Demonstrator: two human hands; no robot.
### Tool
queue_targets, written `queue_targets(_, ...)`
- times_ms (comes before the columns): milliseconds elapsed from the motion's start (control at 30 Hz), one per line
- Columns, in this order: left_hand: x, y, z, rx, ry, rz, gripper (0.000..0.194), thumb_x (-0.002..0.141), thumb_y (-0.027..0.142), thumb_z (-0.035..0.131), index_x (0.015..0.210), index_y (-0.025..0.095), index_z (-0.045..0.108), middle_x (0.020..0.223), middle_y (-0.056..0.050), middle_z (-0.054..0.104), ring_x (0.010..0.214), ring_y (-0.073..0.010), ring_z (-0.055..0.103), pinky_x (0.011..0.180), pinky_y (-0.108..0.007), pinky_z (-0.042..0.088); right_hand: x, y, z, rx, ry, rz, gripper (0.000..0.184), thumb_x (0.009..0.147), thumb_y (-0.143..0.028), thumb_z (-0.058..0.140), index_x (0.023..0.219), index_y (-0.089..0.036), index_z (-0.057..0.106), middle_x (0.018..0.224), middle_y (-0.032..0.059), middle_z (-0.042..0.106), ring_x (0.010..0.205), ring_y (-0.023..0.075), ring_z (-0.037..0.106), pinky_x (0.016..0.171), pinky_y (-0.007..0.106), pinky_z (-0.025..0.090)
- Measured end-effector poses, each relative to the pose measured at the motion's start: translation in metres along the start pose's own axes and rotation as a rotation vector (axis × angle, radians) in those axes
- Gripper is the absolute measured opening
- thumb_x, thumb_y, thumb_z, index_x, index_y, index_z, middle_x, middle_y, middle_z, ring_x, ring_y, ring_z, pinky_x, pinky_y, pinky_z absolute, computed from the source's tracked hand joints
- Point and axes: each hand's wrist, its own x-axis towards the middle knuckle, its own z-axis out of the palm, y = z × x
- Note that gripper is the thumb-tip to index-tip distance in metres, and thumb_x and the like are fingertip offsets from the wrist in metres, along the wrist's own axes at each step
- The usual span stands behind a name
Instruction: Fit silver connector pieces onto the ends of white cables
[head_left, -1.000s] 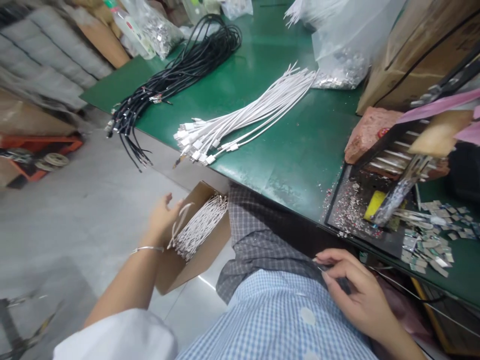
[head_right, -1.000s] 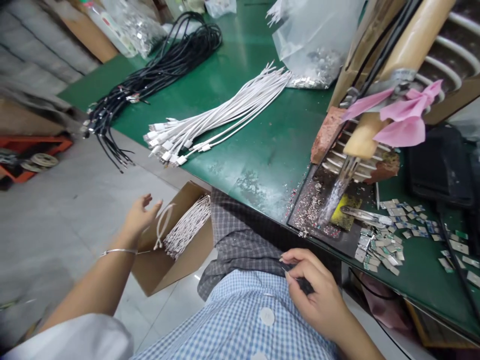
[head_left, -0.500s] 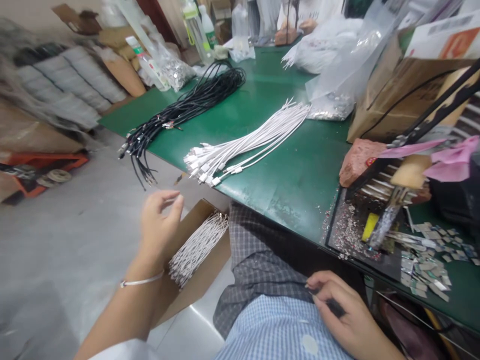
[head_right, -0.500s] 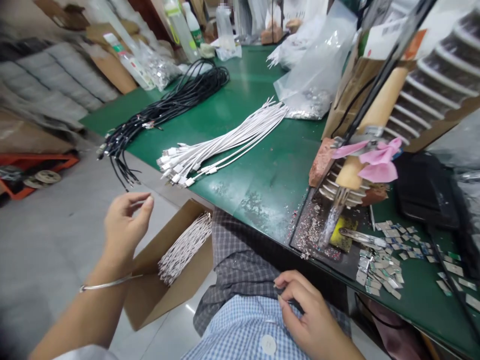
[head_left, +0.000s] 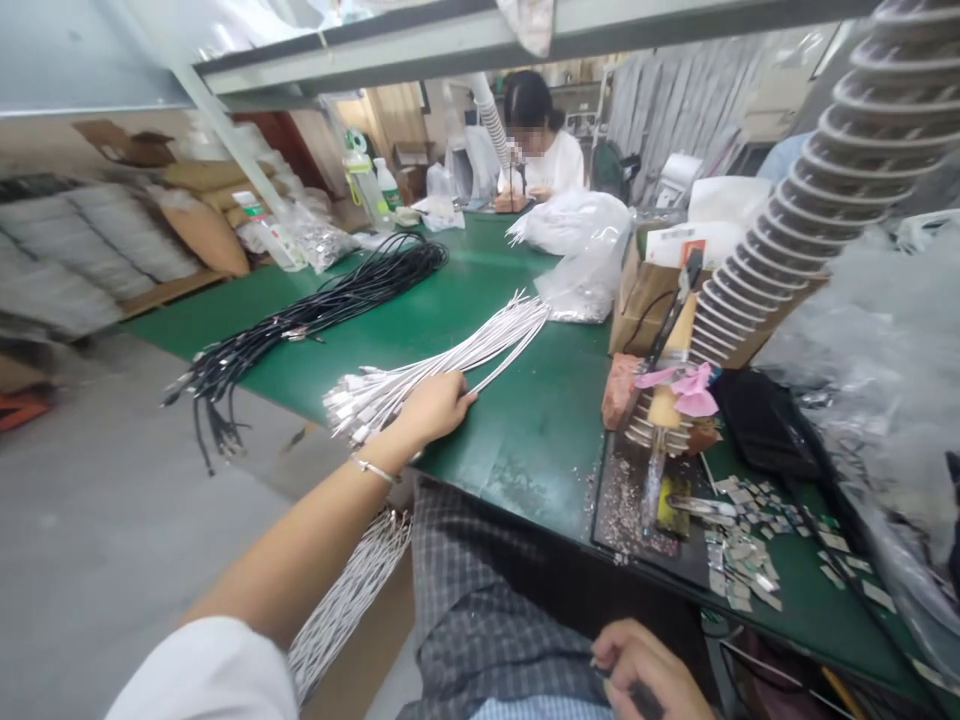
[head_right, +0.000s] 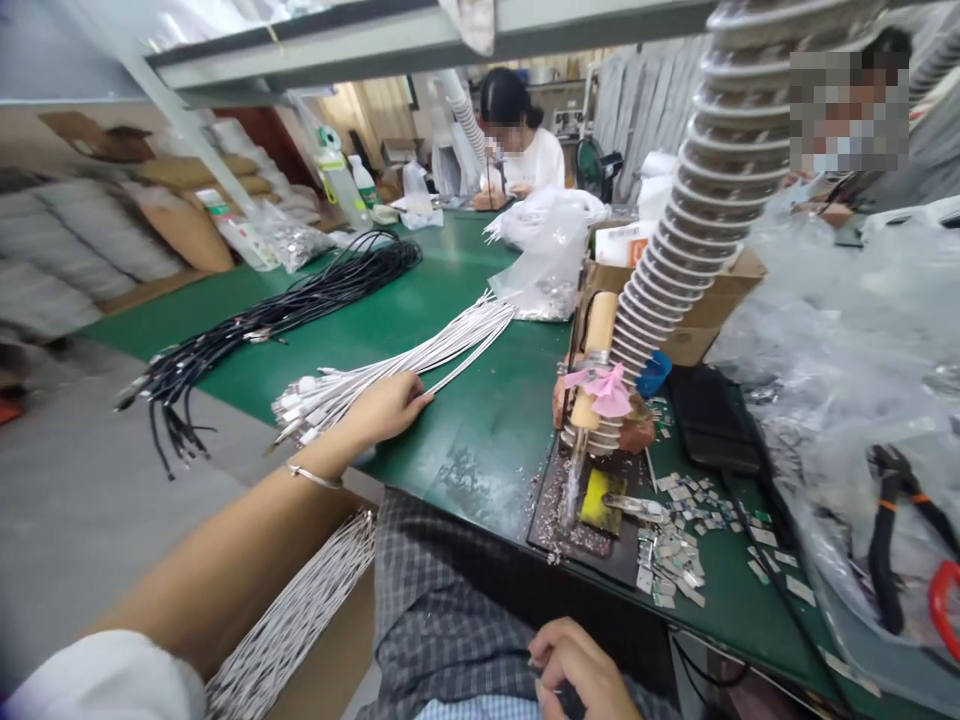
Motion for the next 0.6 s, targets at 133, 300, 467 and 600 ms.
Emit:
queue_targets(133, 0.002, -0.001, -0.004, -0.053, -0.081, -0.054, 0.020, 0.095, 0.031, 0.064, 0.106, 0.014, 0.066, 0.105, -0.007, 0.069, 0.092, -0.0207, 0.068, 0.082, -0.041, 0.058, 0.001, 0.007, 0.003, 0.053, -0.004, 0.027, 0.016, 0.076, -0.005, 0.053, 0.073, -0.021, 0.053, 0.090, 0.0029, 0.067, 0.078, 0.0134, 0.066, 0.074, 0.022, 0.053)
queue_targets(300, 0.005, -0.011, -0.017, -0.239, 0.026, -0.125, 0.016, 0.095, 0.029, 0.064, 0.098, 0.013, 0.065, 0.093, -0.004, 0.068, 0.079, -0.0164, 0.066, 0.072, -0.034, 0.058, 0.014, -0.004, 0.002, 0.105, -0.103, 0.088, 0.016, 0.076, -0.004, 0.053, 0.074, -0.021, 0.054, 0.095, 0.0044, 0.067, 0.086, 0.0150, 0.067, 0.078, 0.024, 0.052)
queue_targets(467, 0.009, -0.008, -0.045, -0.612, 0.152, -0.128, 0.024, 0.085, 0.033, 0.073, 0.072, 0.014, 0.065, 0.051, 0.007, 0.052, 0.038, -0.0073, 0.043, 0.038, -0.019, 0.034, 0.016, 0.003, 0.012, 0.134, -0.082, 0.081, 0.012, 0.082, -0.017, 0.054, 0.071, -0.021, 0.050, 0.091, 0.0041, 0.064, 0.081, 0.0145, 0.064, 0.076, 0.025, 0.051)
queue_targets(600, 0.005, 0.003, -0.077, -0.944, 0.355, -0.057, 0.030, 0.071, 0.043, 0.079, 0.070, 0.016, 0.065, 0.040, 0.010, 0.039, 0.030, -0.0058, 0.027, 0.031, -0.019, 0.016, 0.010, 0.018, 0.025, 0.135, -0.017, 0.061, 0.015, 0.084, -0.022, 0.051, 0.070, -0.021, 0.046, 0.088, 0.0044, 0.063, 0.078, 0.0152, 0.063, 0.073, 0.026, 0.050)
